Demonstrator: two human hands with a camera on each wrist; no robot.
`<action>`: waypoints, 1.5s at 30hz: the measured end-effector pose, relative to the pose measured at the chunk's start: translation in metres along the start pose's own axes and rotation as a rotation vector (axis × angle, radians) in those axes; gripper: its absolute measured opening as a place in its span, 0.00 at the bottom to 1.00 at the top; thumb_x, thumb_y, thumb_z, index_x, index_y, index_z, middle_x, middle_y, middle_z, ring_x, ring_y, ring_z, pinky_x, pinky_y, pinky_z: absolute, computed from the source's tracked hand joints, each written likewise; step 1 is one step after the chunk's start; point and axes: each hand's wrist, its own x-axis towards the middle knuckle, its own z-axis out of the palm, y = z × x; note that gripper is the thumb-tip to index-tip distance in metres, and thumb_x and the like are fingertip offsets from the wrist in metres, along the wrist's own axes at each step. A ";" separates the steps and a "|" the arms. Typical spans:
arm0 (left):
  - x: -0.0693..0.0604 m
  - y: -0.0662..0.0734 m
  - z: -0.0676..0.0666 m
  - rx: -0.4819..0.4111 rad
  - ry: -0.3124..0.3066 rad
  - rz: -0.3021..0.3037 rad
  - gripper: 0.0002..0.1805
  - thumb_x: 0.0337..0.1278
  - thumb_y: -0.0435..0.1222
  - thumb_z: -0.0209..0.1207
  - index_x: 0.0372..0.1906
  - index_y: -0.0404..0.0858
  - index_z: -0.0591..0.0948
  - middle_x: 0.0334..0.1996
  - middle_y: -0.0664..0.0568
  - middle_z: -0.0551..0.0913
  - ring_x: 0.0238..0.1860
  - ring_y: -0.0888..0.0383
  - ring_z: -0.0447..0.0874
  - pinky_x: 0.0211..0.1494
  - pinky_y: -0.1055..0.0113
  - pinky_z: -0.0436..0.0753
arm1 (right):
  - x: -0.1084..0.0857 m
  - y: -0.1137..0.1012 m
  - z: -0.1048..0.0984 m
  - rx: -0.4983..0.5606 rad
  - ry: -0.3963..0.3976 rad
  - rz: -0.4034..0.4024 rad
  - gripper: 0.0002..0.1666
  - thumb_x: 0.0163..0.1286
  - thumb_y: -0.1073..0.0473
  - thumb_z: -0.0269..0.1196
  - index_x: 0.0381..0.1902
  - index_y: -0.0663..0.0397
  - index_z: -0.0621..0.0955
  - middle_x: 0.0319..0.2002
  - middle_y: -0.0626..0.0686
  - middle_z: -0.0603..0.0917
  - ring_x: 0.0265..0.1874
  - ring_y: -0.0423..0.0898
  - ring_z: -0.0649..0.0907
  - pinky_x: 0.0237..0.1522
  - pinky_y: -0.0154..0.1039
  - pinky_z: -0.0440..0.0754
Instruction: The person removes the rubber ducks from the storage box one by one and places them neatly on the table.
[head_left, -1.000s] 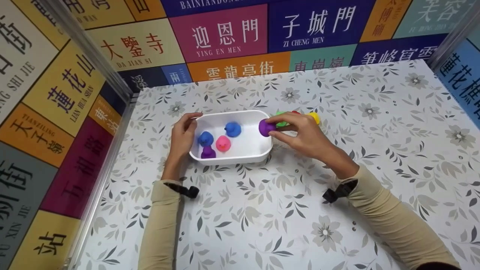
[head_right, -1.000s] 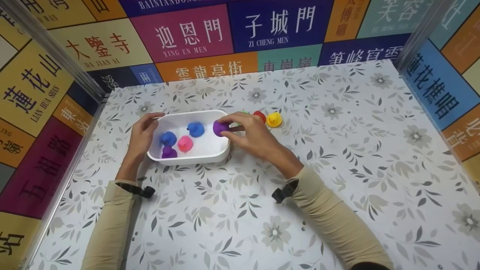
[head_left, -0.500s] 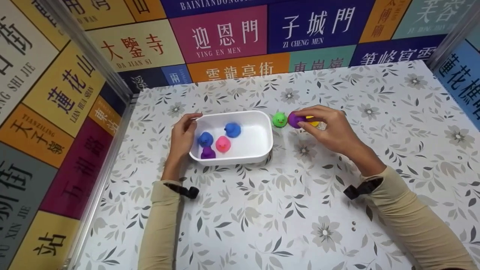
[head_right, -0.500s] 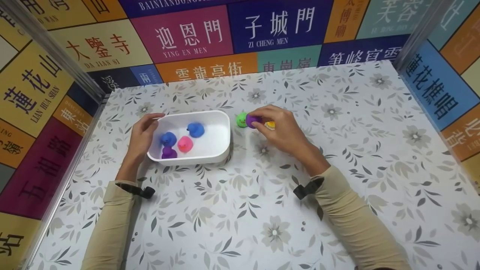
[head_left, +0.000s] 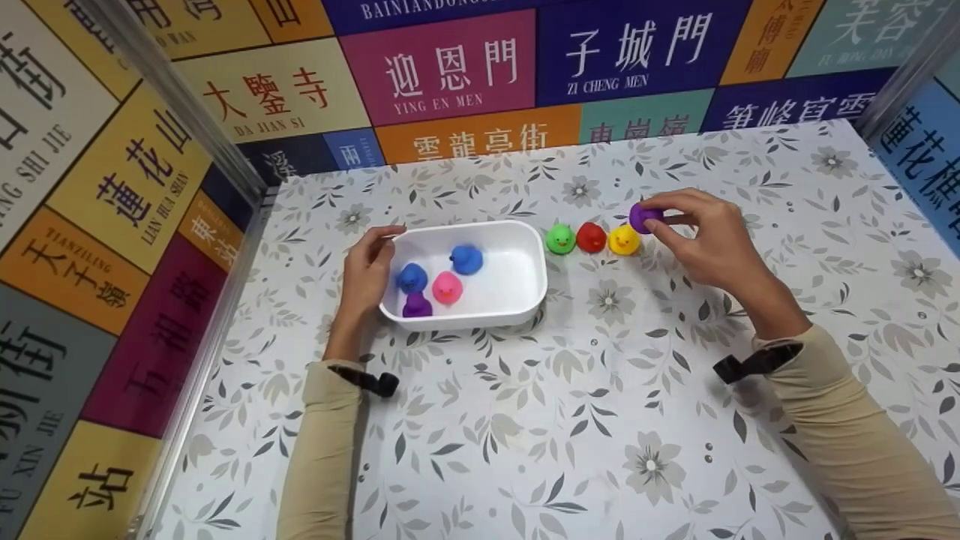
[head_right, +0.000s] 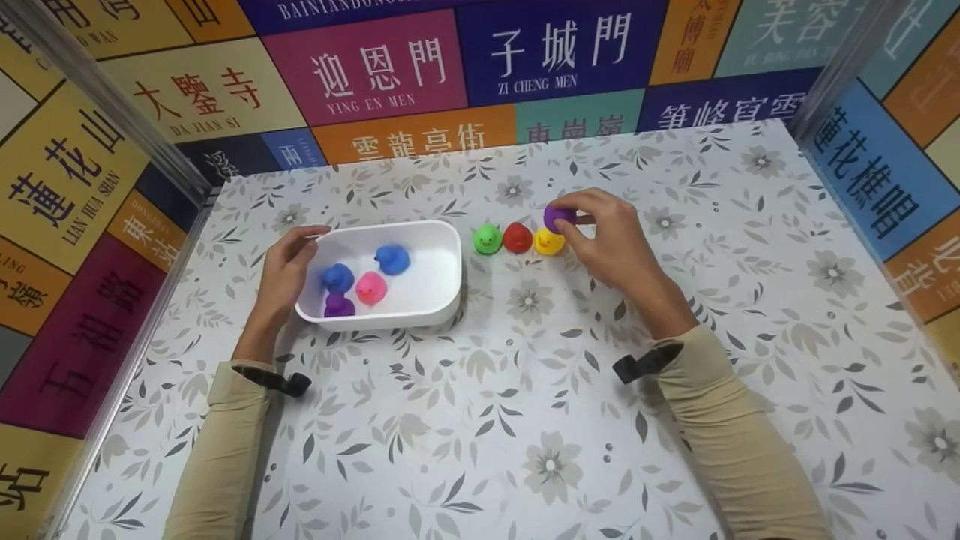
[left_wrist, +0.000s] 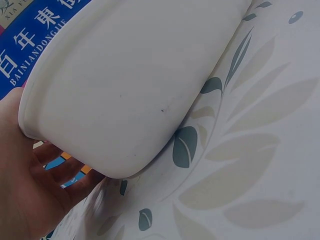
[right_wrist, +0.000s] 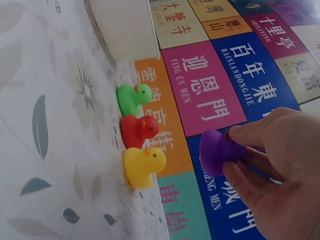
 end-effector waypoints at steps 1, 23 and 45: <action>0.000 0.000 0.000 0.001 0.001 0.003 0.17 0.79 0.32 0.53 0.61 0.41 0.88 0.52 0.40 0.90 0.51 0.45 0.85 0.56 0.66 0.74 | 0.000 0.002 -0.001 -0.005 -0.001 0.014 0.14 0.74 0.65 0.71 0.56 0.55 0.91 0.56 0.55 0.91 0.57 0.49 0.87 0.52 0.17 0.80; 0.001 0.002 0.001 -0.002 -0.004 -0.010 0.17 0.79 0.32 0.53 0.62 0.42 0.87 0.55 0.43 0.90 0.54 0.49 0.85 0.59 0.67 0.75 | -0.002 0.038 -0.001 -0.136 -0.286 0.238 0.17 0.74 0.69 0.67 0.59 0.61 0.89 0.61 0.68 0.86 0.60 0.67 0.87 0.60 0.57 0.84; -0.005 0.019 0.002 -0.047 0.008 -0.006 0.18 0.78 0.25 0.51 0.63 0.28 0.85 0.53 0.26 0.86 0.50 0.38 0.79 0.52 0.69 0.71 | -0.001 0.048 0.012 -0.063 -0.218 0.255 0.18 0.77 0.68 0.65 0.62 0.57 0.88 0.65 0.63 0.85 0.65 0.63 0.84 0.67 0.57 0.81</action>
